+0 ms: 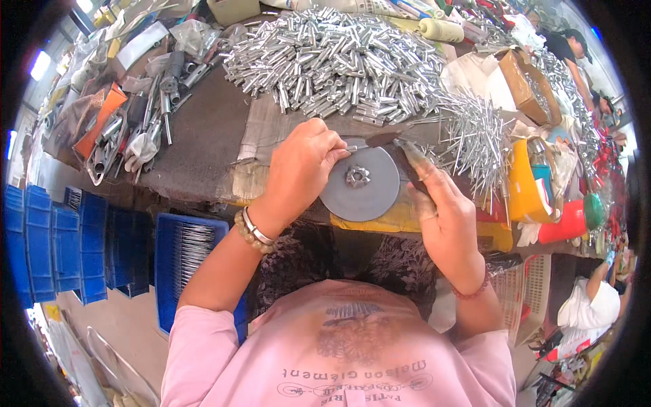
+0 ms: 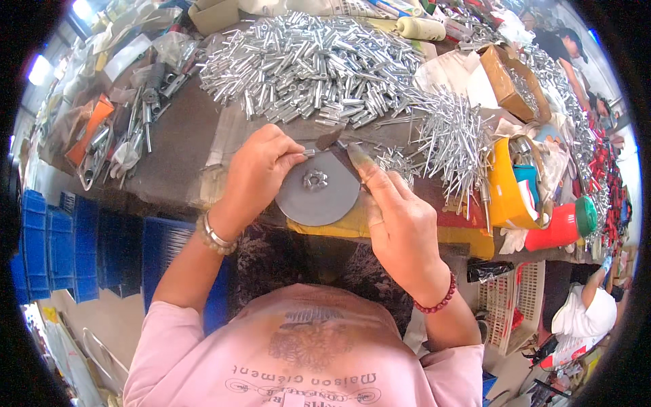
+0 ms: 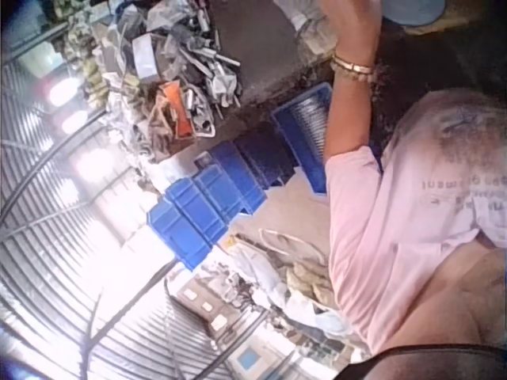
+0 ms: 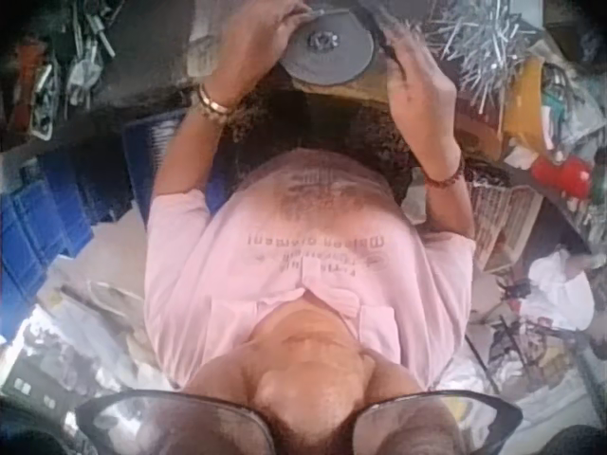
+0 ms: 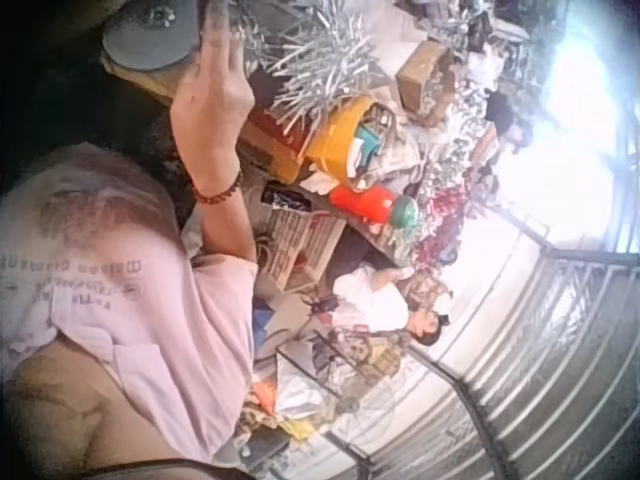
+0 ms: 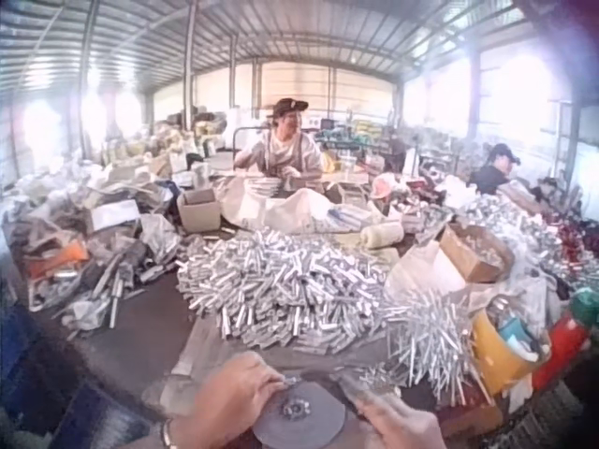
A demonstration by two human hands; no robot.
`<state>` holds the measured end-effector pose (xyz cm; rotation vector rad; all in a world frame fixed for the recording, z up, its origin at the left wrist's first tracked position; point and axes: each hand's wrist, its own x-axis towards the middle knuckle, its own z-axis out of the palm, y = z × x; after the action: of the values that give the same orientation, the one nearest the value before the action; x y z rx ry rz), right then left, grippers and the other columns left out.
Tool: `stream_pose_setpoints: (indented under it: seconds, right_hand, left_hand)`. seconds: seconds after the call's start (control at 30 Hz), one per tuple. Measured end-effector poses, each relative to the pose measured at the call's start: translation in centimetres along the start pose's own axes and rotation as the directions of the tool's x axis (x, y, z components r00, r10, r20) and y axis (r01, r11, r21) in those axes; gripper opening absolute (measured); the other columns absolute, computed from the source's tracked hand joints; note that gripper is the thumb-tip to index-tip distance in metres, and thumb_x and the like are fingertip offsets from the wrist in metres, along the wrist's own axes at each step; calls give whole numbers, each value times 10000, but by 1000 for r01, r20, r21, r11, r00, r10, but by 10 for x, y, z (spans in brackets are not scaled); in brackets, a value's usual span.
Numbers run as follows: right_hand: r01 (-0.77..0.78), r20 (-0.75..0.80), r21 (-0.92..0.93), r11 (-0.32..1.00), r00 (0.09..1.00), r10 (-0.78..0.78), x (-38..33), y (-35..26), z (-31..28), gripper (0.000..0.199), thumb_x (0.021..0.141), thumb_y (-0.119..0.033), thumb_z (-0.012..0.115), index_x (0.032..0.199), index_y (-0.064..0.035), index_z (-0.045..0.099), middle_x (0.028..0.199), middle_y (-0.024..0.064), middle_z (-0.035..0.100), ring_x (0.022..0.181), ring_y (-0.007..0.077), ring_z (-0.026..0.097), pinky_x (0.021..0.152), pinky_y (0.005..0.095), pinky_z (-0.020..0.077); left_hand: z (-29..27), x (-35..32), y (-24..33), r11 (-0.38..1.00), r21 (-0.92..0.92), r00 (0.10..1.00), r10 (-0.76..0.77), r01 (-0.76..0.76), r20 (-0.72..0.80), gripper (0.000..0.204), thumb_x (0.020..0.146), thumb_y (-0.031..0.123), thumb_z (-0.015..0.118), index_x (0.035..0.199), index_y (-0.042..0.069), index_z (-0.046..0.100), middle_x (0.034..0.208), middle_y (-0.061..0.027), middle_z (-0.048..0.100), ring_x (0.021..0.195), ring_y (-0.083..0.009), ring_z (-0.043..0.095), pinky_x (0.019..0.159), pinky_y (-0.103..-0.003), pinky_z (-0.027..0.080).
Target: The person picks up a metal rod and a circular fitting, places them together on a metal base, secures the assembly by striking it with a hammer, and then places the finished part into a blue plastic bin.
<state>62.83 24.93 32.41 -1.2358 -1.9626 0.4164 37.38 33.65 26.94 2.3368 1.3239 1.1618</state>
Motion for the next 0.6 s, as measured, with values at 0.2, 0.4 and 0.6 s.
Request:
stream_pose_setpoints:
  seconds: [0.2, 0.4, 0.6]
  right_hand:
    - [-9, -8, -122, 992, 1000, 8, 5, -2, 12, 565, 986, 92, 635, 1530, -64, 646, 1153, 230, 703, 952, 428, 714, 834, 423, 578]
    - [14, 8, -148, 989, 1000, -13, 19, 2, 20, 561, 998, 21, 663, 1532, -153, 656, 987, 163, 656, 783, 416, 688, 698, 495, 568]
    - [-18, 147, -331, 943, 987, 70, 16, -1, 24, 539, 1010, -6, 624, 1521, -178, 651, 967, 154, 657, 802, 425, 705, 681, 507, 584]
  left_hand:
    - [2, 2, -6, 995, -100, 1000, 1, 1, 14, 142, 863, 51, 867, 968, 13, 780, 936, -120, 684, 889, -325, 701, 780, -422, 554]
    - [-1, 2, -4, 993, -115, 1000, 2, 0, 19, 129, 865, 15, 856, 959, 3, 768, 904, -118, 658, 871, -321, 685, 771, -420, 542]
    - [0, 2, -6, 989, -148, 1000, 6, -5, 9, 129, 861, 8, 858, 952, 5, 766, 884, -120, 639, 865, -315, 675, 761, -412, 533]
